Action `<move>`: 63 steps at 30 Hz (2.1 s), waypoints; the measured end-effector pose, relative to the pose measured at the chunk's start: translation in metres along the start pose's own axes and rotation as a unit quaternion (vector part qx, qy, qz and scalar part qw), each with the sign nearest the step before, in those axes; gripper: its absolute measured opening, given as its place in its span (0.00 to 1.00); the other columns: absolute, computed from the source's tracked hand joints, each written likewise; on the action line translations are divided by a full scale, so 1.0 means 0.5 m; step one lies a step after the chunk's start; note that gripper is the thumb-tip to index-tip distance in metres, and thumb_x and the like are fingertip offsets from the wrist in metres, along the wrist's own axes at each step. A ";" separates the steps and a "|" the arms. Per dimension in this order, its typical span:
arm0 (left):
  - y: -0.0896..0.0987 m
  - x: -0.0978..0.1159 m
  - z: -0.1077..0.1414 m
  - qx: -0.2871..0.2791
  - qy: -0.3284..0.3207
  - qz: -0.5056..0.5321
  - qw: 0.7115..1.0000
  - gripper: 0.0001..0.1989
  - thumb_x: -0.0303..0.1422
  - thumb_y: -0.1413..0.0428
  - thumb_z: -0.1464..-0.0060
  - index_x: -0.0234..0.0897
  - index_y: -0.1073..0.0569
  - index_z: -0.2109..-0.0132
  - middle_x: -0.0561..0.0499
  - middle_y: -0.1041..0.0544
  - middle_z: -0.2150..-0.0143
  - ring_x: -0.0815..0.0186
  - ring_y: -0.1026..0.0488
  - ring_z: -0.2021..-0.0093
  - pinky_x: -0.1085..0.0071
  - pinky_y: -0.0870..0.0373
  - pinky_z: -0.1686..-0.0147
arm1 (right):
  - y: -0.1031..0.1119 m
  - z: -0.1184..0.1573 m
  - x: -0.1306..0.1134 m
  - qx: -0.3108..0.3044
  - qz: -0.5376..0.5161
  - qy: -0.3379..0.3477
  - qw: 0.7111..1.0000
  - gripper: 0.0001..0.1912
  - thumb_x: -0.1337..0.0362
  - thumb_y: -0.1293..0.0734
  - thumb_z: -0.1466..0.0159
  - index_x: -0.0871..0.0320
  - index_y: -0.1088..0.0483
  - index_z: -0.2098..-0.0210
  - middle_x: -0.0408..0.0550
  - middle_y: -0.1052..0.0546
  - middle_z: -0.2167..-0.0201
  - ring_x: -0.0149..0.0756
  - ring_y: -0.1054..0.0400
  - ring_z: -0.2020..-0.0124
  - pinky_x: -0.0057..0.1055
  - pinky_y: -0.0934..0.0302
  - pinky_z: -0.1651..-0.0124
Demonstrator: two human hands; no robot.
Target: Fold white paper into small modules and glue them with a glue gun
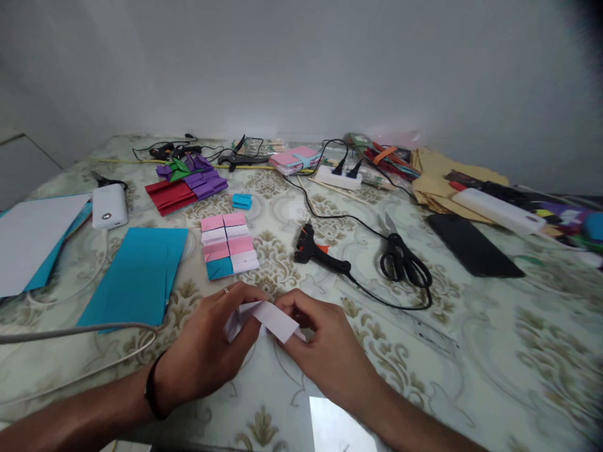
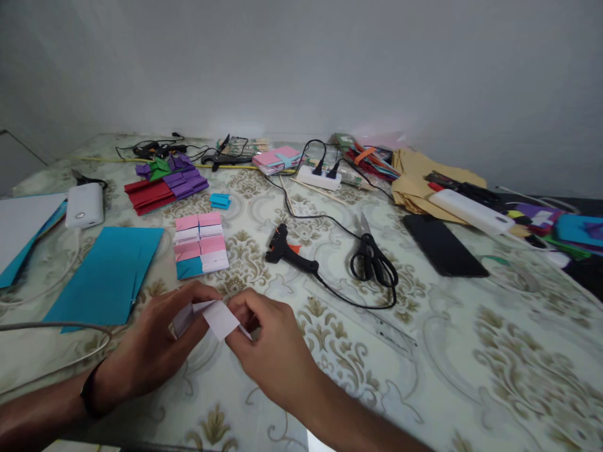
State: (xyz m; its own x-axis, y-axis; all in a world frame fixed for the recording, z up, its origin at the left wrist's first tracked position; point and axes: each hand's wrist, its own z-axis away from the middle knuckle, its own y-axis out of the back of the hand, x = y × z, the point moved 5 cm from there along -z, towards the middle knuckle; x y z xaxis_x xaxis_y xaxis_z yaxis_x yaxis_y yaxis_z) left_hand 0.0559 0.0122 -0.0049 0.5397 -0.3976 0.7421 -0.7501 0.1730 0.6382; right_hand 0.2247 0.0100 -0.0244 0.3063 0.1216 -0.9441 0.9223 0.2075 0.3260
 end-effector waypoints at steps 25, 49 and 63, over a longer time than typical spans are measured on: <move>-0.005 -0.039 -0.010 -0.019 0.154 0.177 0.972 0.04 0.35 0.42 0.37 0.40 0.29 0.59 0.56 0.24 0.70 0.67 0.30 0.71 0.74 0.37 0.74 | 0.014 0.018 -0.024 0.069 0.140 0.226 0.962 0.14 0.71 0.33 0.30 0.50 0.33 0.47 0.46 0.18 0.58 0.37 0.20 0.59 0.32 0.24 0.56; -0.040 -0.054 -0.003 -0.117 0.131 0.160 0.971 0.12 0.32 0.41 0.34 0.42 0.20 0.46 0.50 0.14 0.57 0.57 0.15 0.57 0.68 0.20 0.59 | 0.004 0.010 -0.023 -0.081 0.264 0.224 0.935 0.04 0.69 0.35 0.28 0.58 0.28 0.55 0.59 0.22 0.47 0.49 0.21 0.52 0.47 0.20 0.53; -0.023 -0.054 -0.013 0.008 0.139 0.253 0.957 0.06 0.33 0.37 0.38 0.40 0.23 0.55 0.52 0.18 0.63 0.66 0.21 0.65 0.74 0.25 0.67 | 0.017 0.016 -0.039 0.058 0.202 0.270 0.940 0.08 0.73 0.36 0.28 0.54 0.30 0.54 0.56 0.23 0.50 0.43 0.22 0.53 0.40 0.22 0.51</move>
State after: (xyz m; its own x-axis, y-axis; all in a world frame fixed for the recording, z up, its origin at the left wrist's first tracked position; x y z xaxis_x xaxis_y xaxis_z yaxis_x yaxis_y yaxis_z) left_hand 0.0524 0.0269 -0.0307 0.1852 -0.0111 0.9826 -0.9468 0.2660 0.1815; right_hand 0.2285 0.0015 -0.0034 0.5014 0.6490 -0.5721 0.7860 -0.0653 0.6148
